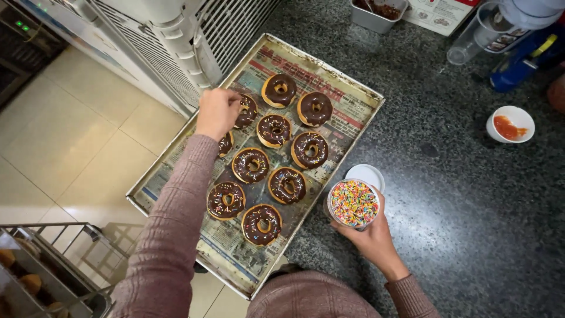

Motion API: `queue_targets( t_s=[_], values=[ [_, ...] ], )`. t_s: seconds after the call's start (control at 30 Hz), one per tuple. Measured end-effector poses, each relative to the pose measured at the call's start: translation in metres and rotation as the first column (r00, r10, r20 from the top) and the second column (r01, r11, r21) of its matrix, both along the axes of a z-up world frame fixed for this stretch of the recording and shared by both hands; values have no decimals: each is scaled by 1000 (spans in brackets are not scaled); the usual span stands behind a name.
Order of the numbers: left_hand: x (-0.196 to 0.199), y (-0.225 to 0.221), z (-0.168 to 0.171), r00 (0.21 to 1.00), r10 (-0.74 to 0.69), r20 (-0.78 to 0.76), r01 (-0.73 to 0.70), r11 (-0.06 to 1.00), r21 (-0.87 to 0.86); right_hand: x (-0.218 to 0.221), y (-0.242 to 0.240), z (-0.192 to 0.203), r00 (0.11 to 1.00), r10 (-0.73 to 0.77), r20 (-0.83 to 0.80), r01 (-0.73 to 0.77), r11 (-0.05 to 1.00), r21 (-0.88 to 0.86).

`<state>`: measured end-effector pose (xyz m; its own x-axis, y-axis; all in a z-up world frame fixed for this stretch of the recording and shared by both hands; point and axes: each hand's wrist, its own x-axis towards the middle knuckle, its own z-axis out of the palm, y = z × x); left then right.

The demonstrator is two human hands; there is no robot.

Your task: The person is decorating chocolate-glazed donuts by sprinkling colorful toppings on them from a small container.

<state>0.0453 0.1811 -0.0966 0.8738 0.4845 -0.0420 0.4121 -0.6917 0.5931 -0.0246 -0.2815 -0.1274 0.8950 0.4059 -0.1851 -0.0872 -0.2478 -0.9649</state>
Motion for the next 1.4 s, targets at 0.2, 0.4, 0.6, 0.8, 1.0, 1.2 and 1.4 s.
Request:
queue_targets(
  t_s=[0.2, 0.4, 0.6, 0.8, 1.0, 1.2, 1.4],
  values=[
    [-17, 14, -4, 1000, -30, 8, 29, 996, 87, 0, 0, -6, 1000, -5, 14, 5, 1000, 9],
    [-22, 28, -1, 998, 3, 61, -11, 992, 127, 0, 1, -2, 1000, -9, 6, 9, 1000, 7],
    [-15, 42, -6, 999, 7, 34, -10, 995, 96, 0, 1, 4, 1000, -3, -13, 3, 999, -51],
    [-4, 42, -6, 999, 8, -34, -5, 996, 89, 1, 0, 0, 1000, 11, 7, -11, 1000, 5],
    [18, 47, -16, 996, -8, -94, 24, 985, 171, 0, 0, 4, 1000, 11, -21, -11, 1000, -1],
    [16, 35, 3, 998, 7, -66, 1, 993, 117, 1, 1, 8, 999, 20, -25, -20, 1000, 0],
    [-17, -54, 79, 968, -223, 114, 238, 961, -142, 1, -1, -10, 1000, 18, -20, -16, 993, 115]
  ],
)
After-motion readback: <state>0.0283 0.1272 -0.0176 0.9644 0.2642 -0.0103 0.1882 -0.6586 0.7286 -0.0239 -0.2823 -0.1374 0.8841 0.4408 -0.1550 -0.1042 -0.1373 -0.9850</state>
